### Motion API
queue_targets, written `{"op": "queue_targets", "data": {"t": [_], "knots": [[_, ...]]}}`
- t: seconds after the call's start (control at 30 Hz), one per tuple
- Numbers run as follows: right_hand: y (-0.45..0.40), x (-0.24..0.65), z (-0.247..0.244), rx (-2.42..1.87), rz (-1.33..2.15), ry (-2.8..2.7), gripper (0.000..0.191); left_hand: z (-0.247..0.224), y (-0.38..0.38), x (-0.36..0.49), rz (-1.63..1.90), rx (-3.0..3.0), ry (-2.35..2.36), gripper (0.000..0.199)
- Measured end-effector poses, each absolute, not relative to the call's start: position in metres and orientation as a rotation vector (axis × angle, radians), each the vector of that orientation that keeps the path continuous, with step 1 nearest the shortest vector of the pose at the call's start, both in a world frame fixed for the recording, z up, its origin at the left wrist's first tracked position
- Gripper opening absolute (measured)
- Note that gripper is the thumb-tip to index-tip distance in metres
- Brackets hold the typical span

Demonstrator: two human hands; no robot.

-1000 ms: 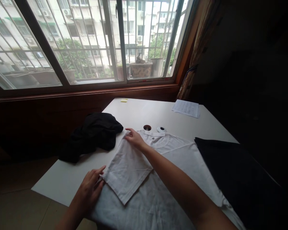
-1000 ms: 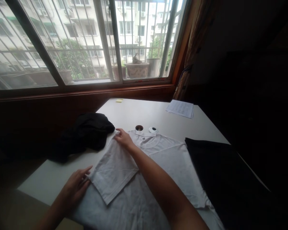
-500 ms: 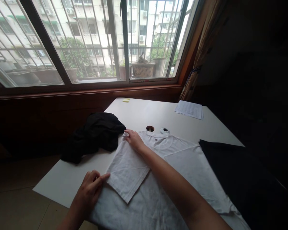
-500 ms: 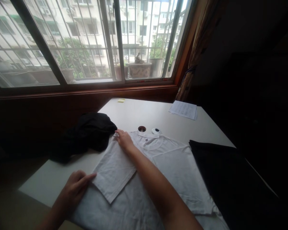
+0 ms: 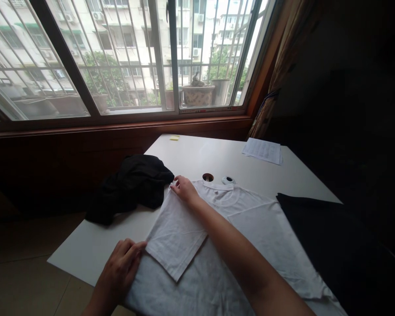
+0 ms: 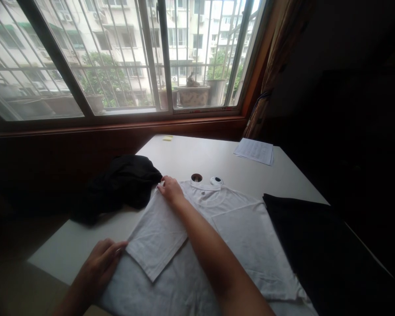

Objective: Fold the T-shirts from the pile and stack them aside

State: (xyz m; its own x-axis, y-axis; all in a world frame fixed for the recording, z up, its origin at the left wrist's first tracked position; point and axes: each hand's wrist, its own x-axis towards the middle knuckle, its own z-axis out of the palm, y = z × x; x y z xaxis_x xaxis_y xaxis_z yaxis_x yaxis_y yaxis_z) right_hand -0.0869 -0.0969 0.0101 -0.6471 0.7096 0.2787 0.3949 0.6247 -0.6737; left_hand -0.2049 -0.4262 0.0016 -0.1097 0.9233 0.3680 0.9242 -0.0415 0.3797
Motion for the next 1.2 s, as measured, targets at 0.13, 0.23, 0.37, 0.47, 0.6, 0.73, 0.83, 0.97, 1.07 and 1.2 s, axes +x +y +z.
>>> {"op": "queue_targets", "data": {"t": [0.13,0.23,0.37,0.47,0.6,0.73,0.83,0.97,1.07,1.2], "knots": [[-0.085,-0.081,0.010,-0.775,0.967,-2.344,0.036,0.001,-0.425,-0.204,-0.866,-2.065,-2.193,0.032],[-0.081,-0.082,0.008,-0.785,1.037,-2.317,0.042,0.001,-0.425,-0.204,-0.880,-2.081,-2.188,0.033],[-0.081,-0.095,0.005,-0.895,1.003,-2.271,0.034,0.003,-0.427,-0.205,-0.912,-2.176,-2.136,0.031],[-0.086,-0.106,0.006,-0.980,0.912,-2.259,0.027,0.004,-0.428,-0.205,-0.914,-2.212,-2.123,0.030],[-0.098,-0.111,0.012,-0.992,0.752,-2.292,0.018,0.005,-0.429,-0.205,-0.897,-2.185,-2.110,0.031],[-0.116,-0.104,0.022,-0.903,0.611,-2.347,0.018,0.013,-0.430,-0.201,-0.793,-2.099,-2.075,0.045],[-0.128,-0.093,0.030,-0.803,0.438,-2.399,0.021,0.022,-0.427,-0.198,-0.581,-2.194,-2.001,0.058],[-0.144,-0.081,0.026,-0.530,0.267,-2.604,0.023,0.023,-0.422,-0.198,-0.442,-2.304,-1.903,0.061],[-0.154,-0.077,0.012,-0.436,0.280,-2.677,0.038,0.014,-0.421,-0.200,-0.494,-2.295,-1.878,0.058],[-0.159,-0.076,-0.001,-0.475,0.347,-2.715,0.057,0.008,-0.424,-0.207,-0.521,-2.299,-1.828,0.052]]}}
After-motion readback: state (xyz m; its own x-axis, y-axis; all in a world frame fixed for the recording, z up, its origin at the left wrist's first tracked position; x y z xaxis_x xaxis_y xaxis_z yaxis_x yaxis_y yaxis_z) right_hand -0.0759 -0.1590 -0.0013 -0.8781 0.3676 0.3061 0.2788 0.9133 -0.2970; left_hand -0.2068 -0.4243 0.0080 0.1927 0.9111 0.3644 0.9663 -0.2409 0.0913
